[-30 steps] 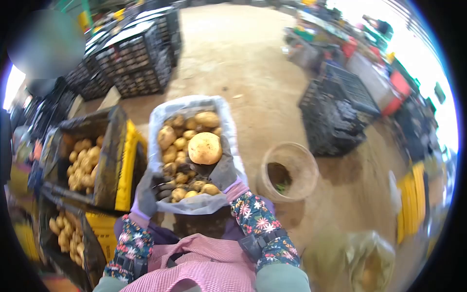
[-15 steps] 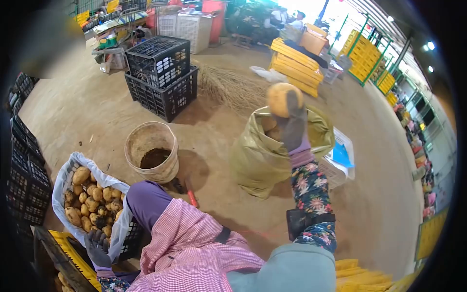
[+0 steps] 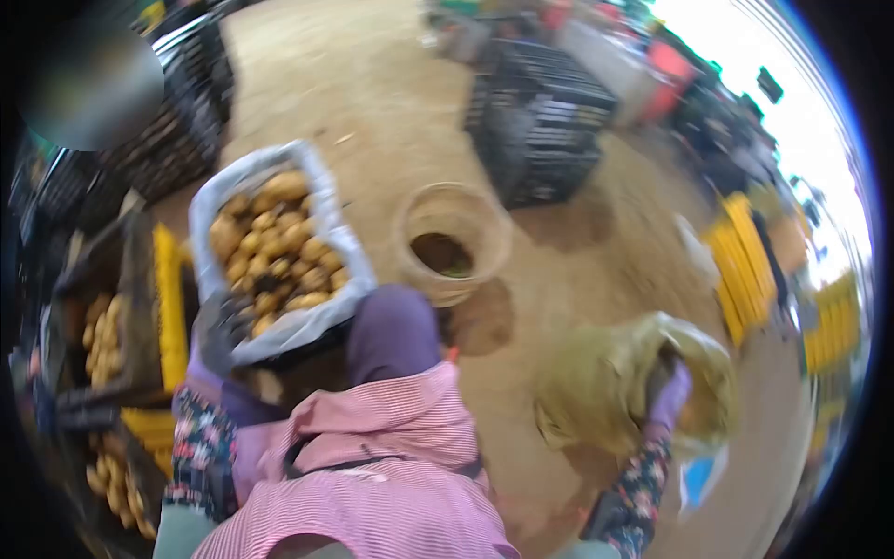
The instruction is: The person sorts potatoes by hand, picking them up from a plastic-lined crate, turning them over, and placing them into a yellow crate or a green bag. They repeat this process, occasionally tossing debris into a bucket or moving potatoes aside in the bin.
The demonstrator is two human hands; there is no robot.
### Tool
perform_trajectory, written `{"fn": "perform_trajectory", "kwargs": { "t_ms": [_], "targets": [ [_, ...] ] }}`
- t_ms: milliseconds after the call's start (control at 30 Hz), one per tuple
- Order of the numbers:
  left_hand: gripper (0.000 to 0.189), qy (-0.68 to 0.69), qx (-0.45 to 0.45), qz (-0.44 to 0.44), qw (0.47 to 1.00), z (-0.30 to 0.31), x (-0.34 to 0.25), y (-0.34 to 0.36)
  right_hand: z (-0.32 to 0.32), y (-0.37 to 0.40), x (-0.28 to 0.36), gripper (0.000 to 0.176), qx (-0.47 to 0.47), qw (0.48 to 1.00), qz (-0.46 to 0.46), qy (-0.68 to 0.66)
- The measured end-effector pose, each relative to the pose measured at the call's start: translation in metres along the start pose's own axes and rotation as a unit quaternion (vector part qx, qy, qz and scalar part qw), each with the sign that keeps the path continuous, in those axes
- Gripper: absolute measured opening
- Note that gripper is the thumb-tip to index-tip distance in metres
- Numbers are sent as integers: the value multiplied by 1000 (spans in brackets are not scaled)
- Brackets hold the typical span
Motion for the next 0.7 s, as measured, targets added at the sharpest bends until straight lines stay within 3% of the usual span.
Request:
{"fn": "perform_trajectory", "kwargs": {
  "t_ms": [33, 100, 133, 167, 200, 233, 300, 367, 400, 433, 467, 500, 533, 567, 600, 700],
  "targets": [
    [47, 32, 12, -2, 999, 2, 2, -4, -2, 10, 37, 31, -18, 966, 103, 236],
    [44, 13, -6, -17, 1000, -7, -13, 1, -3, 6, 47, 37, 42, 897, 109, 426],
    [54, -18, -23, -20, 999, -9, -19, -1, 3, -15, 30, 36, 64, 888, 96, 445],
    [54, -8, -2, -37, 999, -11, -22, -4, 10, -26, 24, 35, 48, 959, 80, 269],
    [54, -6, -4, -37, 999, -8, -26, -13, 11, -44, 35, 34, 65, 918, 113, 374],
    [54, -2, -6, -39, 999, -4, -29, -21, -17, -26, 116, 34, 76, 865, 150, 472],
    [54, 25, -10, -44, 999, 0, -37, -34, -70, -14, 216, 32, -95, 706, 343, 613],
    [53, 53, -11, -51, 997, 6, -35, -44, -161, 28, 300, 34, -31, 808, 453, 375],
    [52, 73, -18, -45, 996, 10, -32, -49, -217, 30, 312, 31, 62, 877, 387, 277],
    [52, 94, -23, -39, 995, 16, -28, -56, -280, 74, 332, 29, 217, 966, 138, 27],
    [50, 111, -34, -36, 993, 23, -21, -59, -358, 129, 356, 32, 312, 847, 388, 186],
    [50, 125, -43, -33, 991, 27, -18, -62, -419, 186, 370, 36, 322, 732, 538, 265],
    [49, 107, -47, -37, 992, 28, -21, -60, -479, 227, 356, 45, 445, 718, 493, 209],
    [49, 88, -55, -41, 994, 30, -26, -57, -525, 279, 356, 49, 556, 634, 512, 162],
    [48, 65, -51, -45, 996, 30, -35, -55, -570, 322, 344, 54, 580, 536, 601, 120],
    [47, 90, -76, -61, 991, 50, -39, -55, -646, 395, 278, 57, 528, 332, 735, 265]
  ]
}}
Point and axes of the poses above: each hand's wrist, its own y-axis away from the middle knuckle, its own z-axis out of the back of the hand, x = y × z, the point moved 8 cm from there along -y, towards the middle knuckle, and after that the axes turned 6 degrees about y, right-handed, at the moved point
